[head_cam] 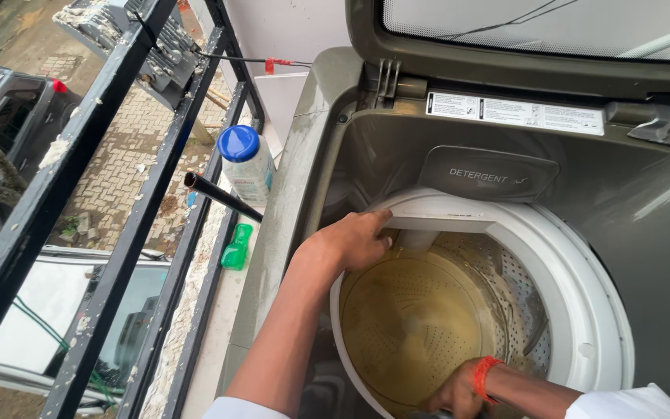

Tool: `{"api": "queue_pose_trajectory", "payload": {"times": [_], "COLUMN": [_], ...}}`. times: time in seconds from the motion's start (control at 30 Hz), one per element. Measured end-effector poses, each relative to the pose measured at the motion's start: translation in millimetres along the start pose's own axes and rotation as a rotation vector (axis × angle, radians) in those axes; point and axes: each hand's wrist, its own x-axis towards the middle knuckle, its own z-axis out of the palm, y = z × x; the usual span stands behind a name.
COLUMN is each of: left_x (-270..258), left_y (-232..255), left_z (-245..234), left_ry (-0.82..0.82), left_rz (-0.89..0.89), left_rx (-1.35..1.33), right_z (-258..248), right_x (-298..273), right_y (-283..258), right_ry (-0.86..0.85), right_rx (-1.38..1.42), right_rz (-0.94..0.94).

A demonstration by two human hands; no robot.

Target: The person wipes the interior and exterior glass lid of a top-loading washing machine using a cloth.

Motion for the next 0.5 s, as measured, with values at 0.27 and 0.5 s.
{"api": "queue_pose_trajectory", "payload": {"times": [0.27,0.5], "left_x": [3.8,3.7], "left_y": [-3.7,-4.9], "left_z": [3.4,2.6], "left_ry": [0.012,-0.008], "left_rz": [0.005,-0.001], "left_rx": [-0.020,0.017], "right_z": [24.0,24.1], "right_x": [-25.2,-62.2], "right_y": [56.1,73.6], "right_ry": [-0.073,0.190], "right_rx": [-0.285,-0.617], "right_rz": [0.480,1.118]}}
